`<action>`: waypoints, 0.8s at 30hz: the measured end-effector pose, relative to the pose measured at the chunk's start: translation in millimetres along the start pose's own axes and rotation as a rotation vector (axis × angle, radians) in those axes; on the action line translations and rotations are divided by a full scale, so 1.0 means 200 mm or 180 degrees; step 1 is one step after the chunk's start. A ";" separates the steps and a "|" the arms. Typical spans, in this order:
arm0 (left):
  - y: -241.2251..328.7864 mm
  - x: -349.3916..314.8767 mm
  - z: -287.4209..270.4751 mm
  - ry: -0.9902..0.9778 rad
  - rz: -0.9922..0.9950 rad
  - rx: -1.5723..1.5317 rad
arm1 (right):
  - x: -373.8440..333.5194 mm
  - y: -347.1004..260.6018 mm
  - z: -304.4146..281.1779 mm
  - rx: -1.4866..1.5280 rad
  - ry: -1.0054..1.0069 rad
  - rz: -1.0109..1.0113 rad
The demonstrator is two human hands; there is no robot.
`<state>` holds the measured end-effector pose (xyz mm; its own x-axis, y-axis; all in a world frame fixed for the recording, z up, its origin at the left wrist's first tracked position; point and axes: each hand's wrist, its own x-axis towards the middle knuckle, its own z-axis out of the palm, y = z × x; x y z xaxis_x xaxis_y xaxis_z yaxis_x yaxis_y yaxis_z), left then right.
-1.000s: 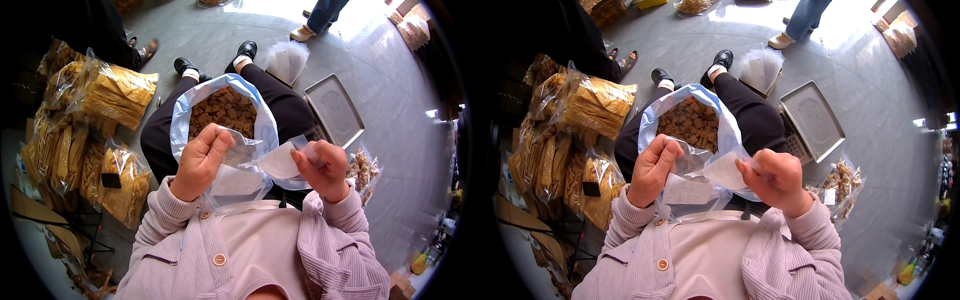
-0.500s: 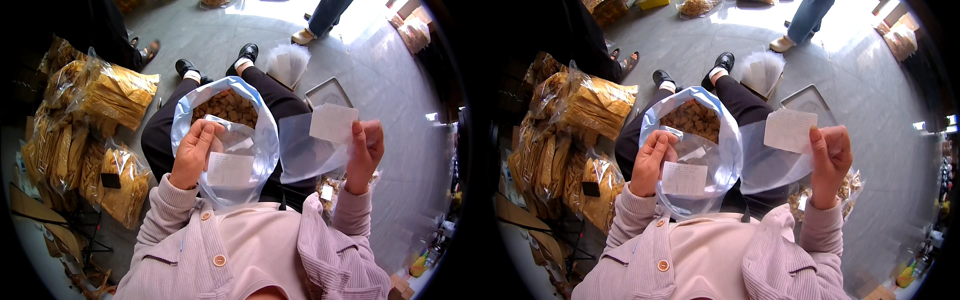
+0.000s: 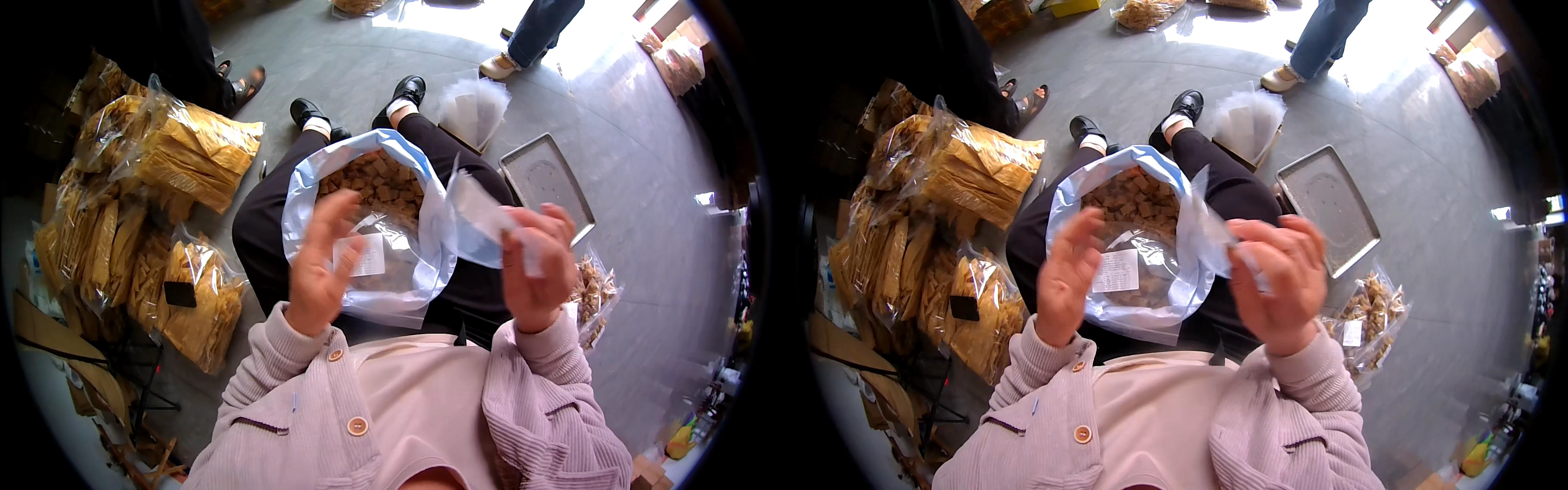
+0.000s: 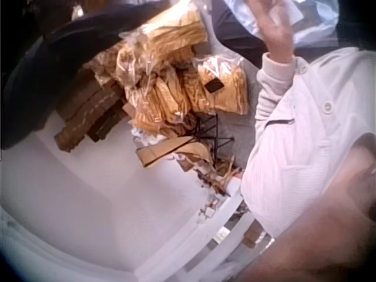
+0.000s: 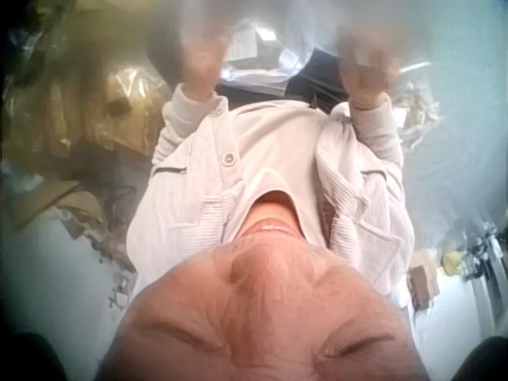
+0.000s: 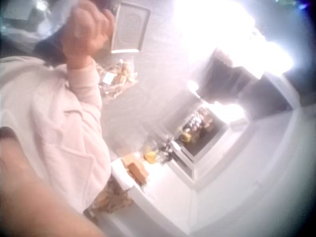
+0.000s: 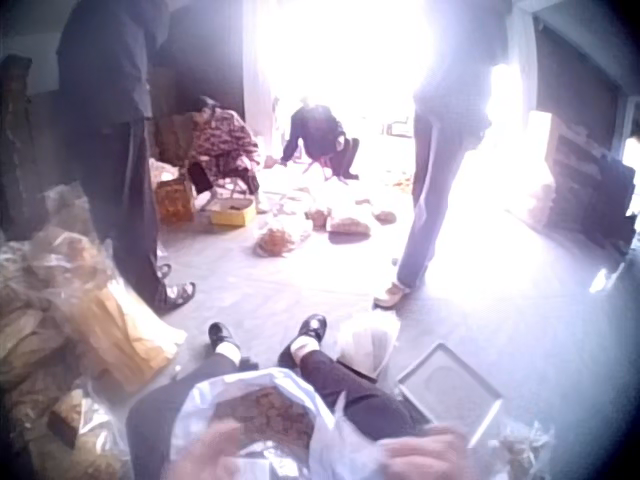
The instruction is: The person scoops dried snack pieces from a large bag into small clear plastic bags, seals them, and places them on a digital scale. The process is repeated for multiple bags.
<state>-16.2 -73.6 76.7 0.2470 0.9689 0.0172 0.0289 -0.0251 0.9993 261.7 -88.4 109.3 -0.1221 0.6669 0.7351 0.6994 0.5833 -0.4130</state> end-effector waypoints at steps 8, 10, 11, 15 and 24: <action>0.12 -0.01 0.15 -0.0624 -0.1012 -0.1836 | -0.02 -0.19 0.19 0.1187 -0.1589 -0.0291; 0.11 -0.01 0.14 -0.0532 -0.1010 -0.1939 | 0.01 -0.19 0.16 0.1487 -0.1694 -0.0165; 0.10 -0.01 0.13 -0.0478 -0.1006 -0.1988 | 0.02 -0.16 0.15 0.1578 -0.1632 -0.0085; 0.11 0.00 0.12 -0.0416 -0.1127 -0.2218 | 0.02 -0.11 0.11 0.1750 -0.0960 0.1174; 0.12 -0.01 0.11 -0.0541 -0.1164 -0.1554 | 0.10 -0.01 0.16 0.1296 -0.1321 0.0724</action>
<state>4.5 -81.5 99.0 0.4564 0.8398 -0.2938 -0.2947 0.4543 0.8407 235.2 -62.2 107.0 -0.3222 0.8721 0.3683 0.4254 0.4809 -0.7666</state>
